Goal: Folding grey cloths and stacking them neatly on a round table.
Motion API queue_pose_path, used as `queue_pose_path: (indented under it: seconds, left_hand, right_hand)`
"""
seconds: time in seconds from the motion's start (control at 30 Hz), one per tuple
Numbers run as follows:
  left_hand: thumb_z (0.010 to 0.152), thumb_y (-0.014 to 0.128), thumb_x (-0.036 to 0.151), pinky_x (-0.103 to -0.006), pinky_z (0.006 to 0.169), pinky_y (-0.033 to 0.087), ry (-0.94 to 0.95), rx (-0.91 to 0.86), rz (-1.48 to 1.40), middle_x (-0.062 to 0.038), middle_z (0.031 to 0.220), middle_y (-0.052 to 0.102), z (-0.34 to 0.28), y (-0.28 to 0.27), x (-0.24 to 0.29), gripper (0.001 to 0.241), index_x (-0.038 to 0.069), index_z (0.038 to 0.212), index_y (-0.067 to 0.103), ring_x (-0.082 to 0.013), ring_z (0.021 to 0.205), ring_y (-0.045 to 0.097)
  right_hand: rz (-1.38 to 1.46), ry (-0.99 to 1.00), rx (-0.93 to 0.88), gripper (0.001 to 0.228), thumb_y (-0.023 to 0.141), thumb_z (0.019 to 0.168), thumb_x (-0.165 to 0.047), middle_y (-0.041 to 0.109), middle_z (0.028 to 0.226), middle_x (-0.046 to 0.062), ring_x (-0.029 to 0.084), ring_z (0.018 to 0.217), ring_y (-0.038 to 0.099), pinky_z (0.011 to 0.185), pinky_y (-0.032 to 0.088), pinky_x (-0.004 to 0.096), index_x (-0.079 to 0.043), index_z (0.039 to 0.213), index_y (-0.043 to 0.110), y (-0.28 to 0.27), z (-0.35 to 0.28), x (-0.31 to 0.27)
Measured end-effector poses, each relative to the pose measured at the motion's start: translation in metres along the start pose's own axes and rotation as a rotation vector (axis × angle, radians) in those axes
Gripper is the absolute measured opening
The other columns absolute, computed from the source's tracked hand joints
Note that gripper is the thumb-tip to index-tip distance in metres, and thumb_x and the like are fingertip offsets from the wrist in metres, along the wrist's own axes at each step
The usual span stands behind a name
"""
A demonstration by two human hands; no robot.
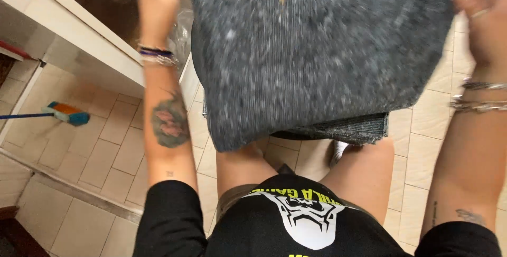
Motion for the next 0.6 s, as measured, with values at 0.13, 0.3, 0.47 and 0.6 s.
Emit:
queue_pose_path:
  seconds: [0.13,0.3,0.47,0.6]
  left_hand:
    - [0.109,0.056,0.043,-0.0496,0.126,0.029,-0.129,-0.278,-0.055,-0.017,0.168,0.023,-0.07,0.069,0.017,0.068,0.009,0.16,0.028,-0.0332,0.156,0.025]
    - [0.098,0.06,0.044,-0.0494,0.117,0.032,-0.468,-0.426,0.092,-0.022,0.151,0.043,-0.243,0.12,-0.062,0.071,0.004,0.153,0.038,-0.0359,0.14,0.042]
    - [0.096,0.064,0.035,-0.0499,0.109,0.038,-0.523,-0.312,0.191,-0.021,0.131,0.054,-0.314,0.115,-0.054,0.056,0.004,0.14,0.051,-0.0381,0.124,0.051]
    - [0.093,0.064,0.046,-0.0438,0.09,0.049,-0.803,-0.346,0.186,-0.016,0.11,0.062,-0.338,0.109,-0.069,0.057,0.006,0.131,0.049,-0.0327,0.102,0.063]
  right_hand:
    - [0.082,0.322,-0.477,0.072,0.059,0.102,-0.009,0.028,0.163,0.026,0.041,0.147,0.03,0.112,0.038,0.053,-0.01,0.163,0.02,0.065,-0.061,0.008]
    - [-0.266,0.533,-0.358,0.068,0.07,0.098,-0.03,0.057,0.139,0.03,0.042,0.124,0.057,0.099,0.047,0.05,0.002,0.152,0.045,0.056,-0.176,0.115]
    - [0.106,0.796,-0.135,0.056,0.071,0.096,-0.022,0.061,0.131,0.015,0.02,0.116,0.059,0.098,0.051,0.031,0.002,0.144,0.051,0.042,-0.227,0.124]
    - [0.628,0.81,0.006,0.064,0.067,0.09,-0.004,0.056,0.13,0.01,0.013,0.117,0.059,0.111,0.051,0.026,-0.006,0.149,0.043,0.042,-0.25,0.164]
Point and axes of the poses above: each hand's wrist, its own z-axis towards the middle knuckle, its own y-axis out of the palm, x = y × z, the point moved 9 cm from there along z, towards the middle knuckle
